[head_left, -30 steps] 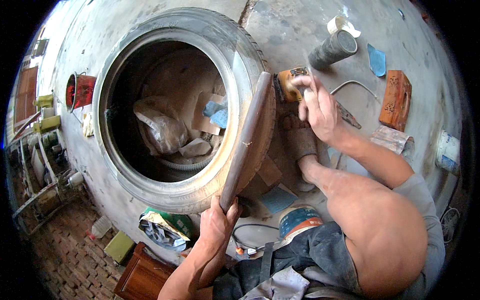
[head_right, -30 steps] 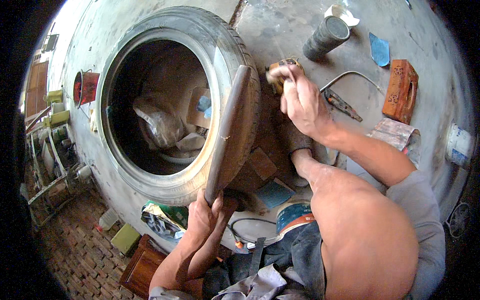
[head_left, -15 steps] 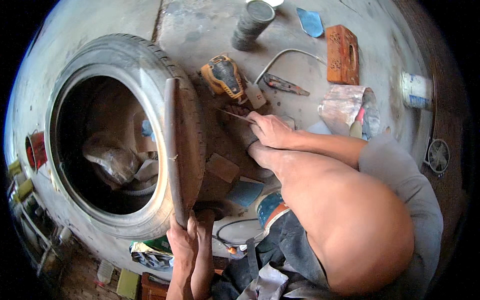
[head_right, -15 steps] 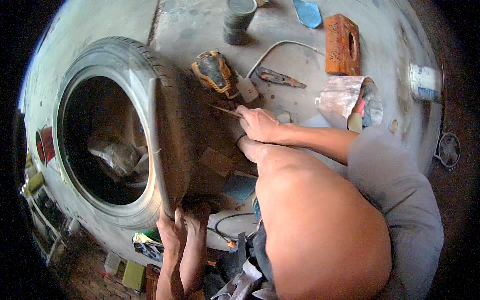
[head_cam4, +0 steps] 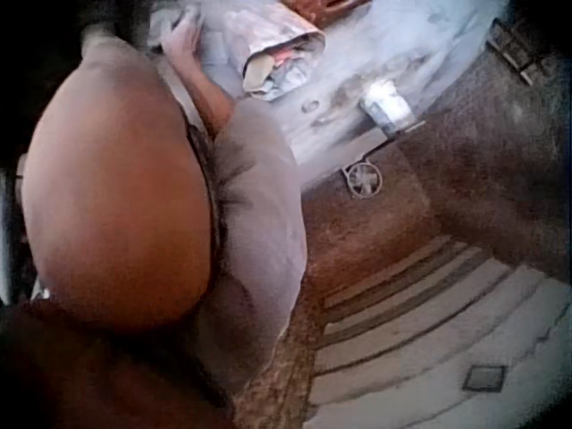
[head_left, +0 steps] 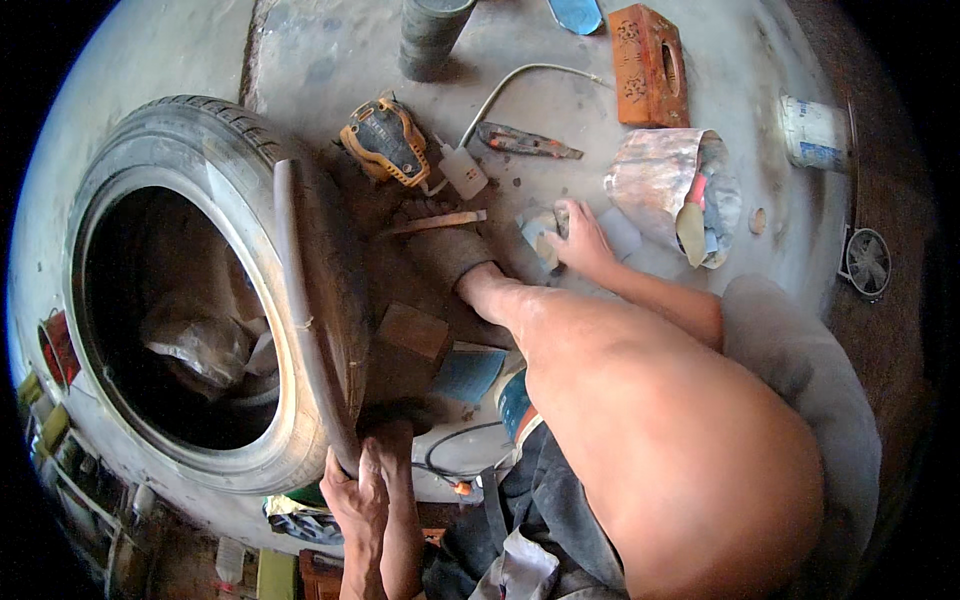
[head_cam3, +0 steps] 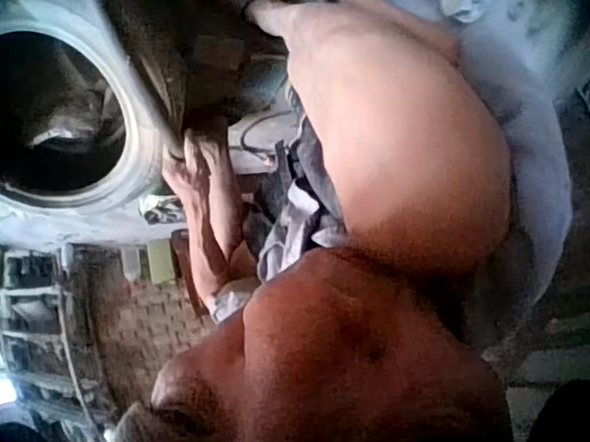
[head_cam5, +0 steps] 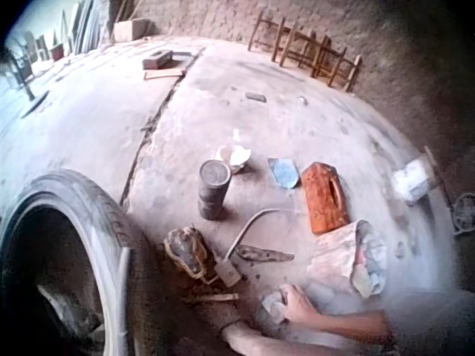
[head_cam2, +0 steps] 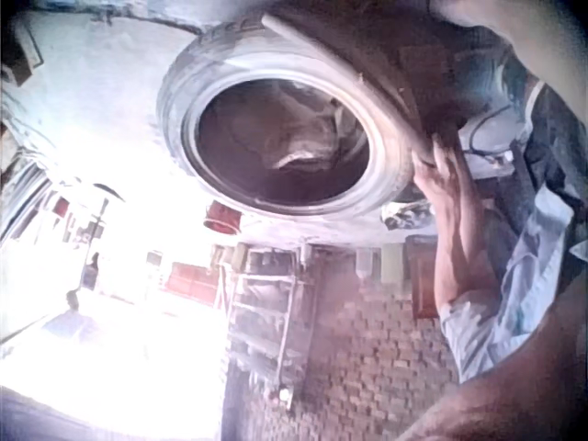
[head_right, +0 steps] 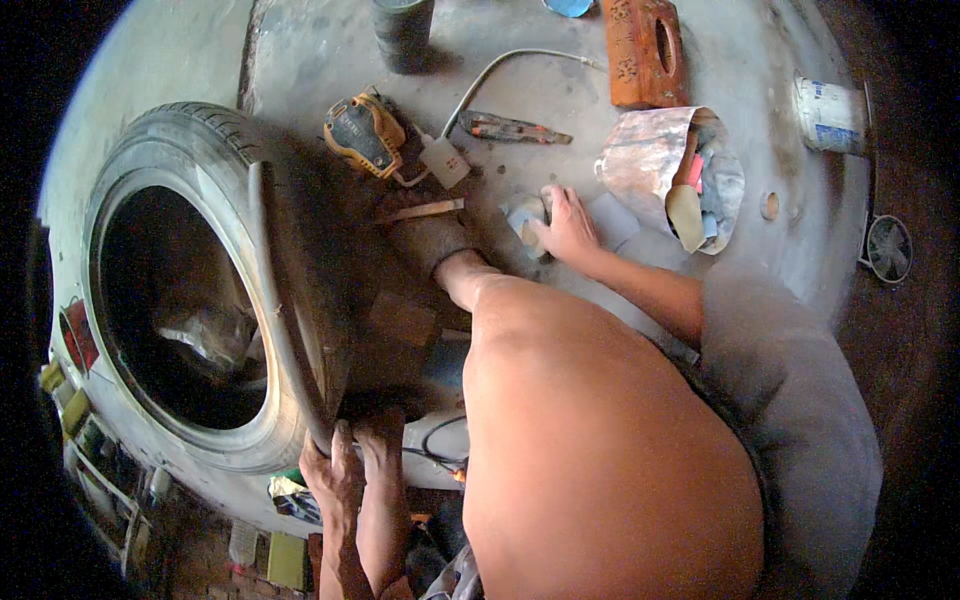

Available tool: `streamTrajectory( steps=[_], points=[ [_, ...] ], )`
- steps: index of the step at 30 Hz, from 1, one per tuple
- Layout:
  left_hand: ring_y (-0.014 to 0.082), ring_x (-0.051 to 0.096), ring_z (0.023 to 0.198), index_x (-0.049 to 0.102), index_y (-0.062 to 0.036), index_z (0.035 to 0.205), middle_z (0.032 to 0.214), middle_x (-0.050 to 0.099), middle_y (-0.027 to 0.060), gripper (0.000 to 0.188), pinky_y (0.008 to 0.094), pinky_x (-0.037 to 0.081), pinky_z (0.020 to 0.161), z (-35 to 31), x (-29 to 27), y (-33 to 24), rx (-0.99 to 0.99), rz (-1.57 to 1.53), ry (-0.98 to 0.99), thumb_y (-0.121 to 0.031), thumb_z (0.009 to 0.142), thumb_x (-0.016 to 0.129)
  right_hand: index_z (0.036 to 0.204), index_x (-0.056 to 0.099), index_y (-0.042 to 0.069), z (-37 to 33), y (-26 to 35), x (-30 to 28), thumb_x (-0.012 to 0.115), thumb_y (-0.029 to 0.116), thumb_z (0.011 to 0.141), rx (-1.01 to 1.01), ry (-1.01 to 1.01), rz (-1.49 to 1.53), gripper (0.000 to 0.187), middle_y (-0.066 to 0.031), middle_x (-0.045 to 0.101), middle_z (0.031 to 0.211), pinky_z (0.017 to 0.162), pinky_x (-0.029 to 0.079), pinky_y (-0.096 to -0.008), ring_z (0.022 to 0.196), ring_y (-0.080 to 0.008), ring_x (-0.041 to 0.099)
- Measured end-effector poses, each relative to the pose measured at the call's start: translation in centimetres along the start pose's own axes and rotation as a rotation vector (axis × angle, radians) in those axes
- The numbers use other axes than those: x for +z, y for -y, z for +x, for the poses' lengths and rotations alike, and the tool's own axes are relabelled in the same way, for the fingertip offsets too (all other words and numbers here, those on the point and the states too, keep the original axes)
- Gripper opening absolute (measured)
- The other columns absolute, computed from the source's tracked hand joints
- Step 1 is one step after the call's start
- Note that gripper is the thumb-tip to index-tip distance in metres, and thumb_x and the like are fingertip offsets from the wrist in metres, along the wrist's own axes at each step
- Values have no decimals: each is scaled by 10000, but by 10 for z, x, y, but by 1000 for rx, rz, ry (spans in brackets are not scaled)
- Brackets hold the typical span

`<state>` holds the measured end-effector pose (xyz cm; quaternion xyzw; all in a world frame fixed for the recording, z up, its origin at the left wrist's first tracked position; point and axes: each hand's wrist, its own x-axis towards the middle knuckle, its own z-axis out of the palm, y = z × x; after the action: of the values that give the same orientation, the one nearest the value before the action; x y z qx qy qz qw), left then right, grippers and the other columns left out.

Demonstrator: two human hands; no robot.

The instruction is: The person sits on the floor and uses a chisel to carve and shape a long wooden rod. They repeatedly scrape the surface, wipe it with a cloth, and continue carving along the length of the rod.

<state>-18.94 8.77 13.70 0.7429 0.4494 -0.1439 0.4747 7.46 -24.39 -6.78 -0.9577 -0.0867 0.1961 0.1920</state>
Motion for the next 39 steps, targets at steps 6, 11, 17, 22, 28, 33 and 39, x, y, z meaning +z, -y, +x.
streamTrajectory(
  steps=[6, 11, 17, 22, 28, 33, 39],
  points=[
    [301, 615, 685, 637, 38, 1008, 804, 629, 205, 243, 373, 507, 683, -34, -5, -21, -40, 76, 44, -197, 946, 638, 1053, 570, 77, 34, -34, 12, 660, 137, 905, -138, 28, 119, 184, -208, 595, 960, 833, 497, -462, 991, -345, 627],
    [261, 616, 728, 612, 26, 1111, 802, 649, 195, 336, 390, 502, 705, -114, -17, -53, -326, -19, 91, -282, 985, 653, 1031, 535, 69, 61, 83, -83, 591, 116, 981, -17, 41, 456, 88, -87, 614, 838, 558, 523, -332, 707, -153, 613],
    [345, 579, 670, 577, 38, 926, 748, 576, 240, 335, 419, 473, 644, -200, 40, -28, -148, -120, -134, -281, 951, 677, 1200, 542, -4, 97, 242, -249, 583, 169, 1022, -925, 95, 343, 252, -87, 666, 1041, 832, 523, -323, 957, -150, 645],
    [379, 578, 588, 576, 46, 897, 689, 589, 243, 327, 414, 471, 581, -239, 73, -3, -197, -262, -278, -251, 943, 703, 1229, 560, 75, 2, 336, -239, 627, 84, 984, -1151, 428, 150, 254, -51, 666, 1072, 890, 496, -295, 982, -121, 618],
    [387, 614, 613, 578, 48, 900, 704, 602, 256, 348, 441, 479, 599, -229, 83, 24, -124, -299, -350, -274, 945, 701, 1011, 534, 24, -68, 294, -121, 634, 118, 954, -1115, 434, 320, 148, -136, 631, 804, 688, 549, -377, 709, -205, 639],
    [460, 636, 689, 576, 48, 895, 716, 610, 292, 364, 470, 497, 623, -211, 86, 33, -127, -263, -336, -294, 962, 680, 1276, 414, -2, -94, 244, -67, 442, 75, 1042, -608, 738, 746, 248, -127, 494, 1304, 941, 618, -406, 1192, -243, 558],
    [477, 628, 656, 518, 29, 875, 675, 603, 284, 345, 506, 477, 575, -211, 78, 25, -216, -205, -308, -258, 950, 694, 1289, 554, -35, -99, 246, -57, 445, 50, 1034, -915, 446, 537, 290, -225, 670, 1146, 890, 514, -351, 1084, -288, 648]
  ],
)
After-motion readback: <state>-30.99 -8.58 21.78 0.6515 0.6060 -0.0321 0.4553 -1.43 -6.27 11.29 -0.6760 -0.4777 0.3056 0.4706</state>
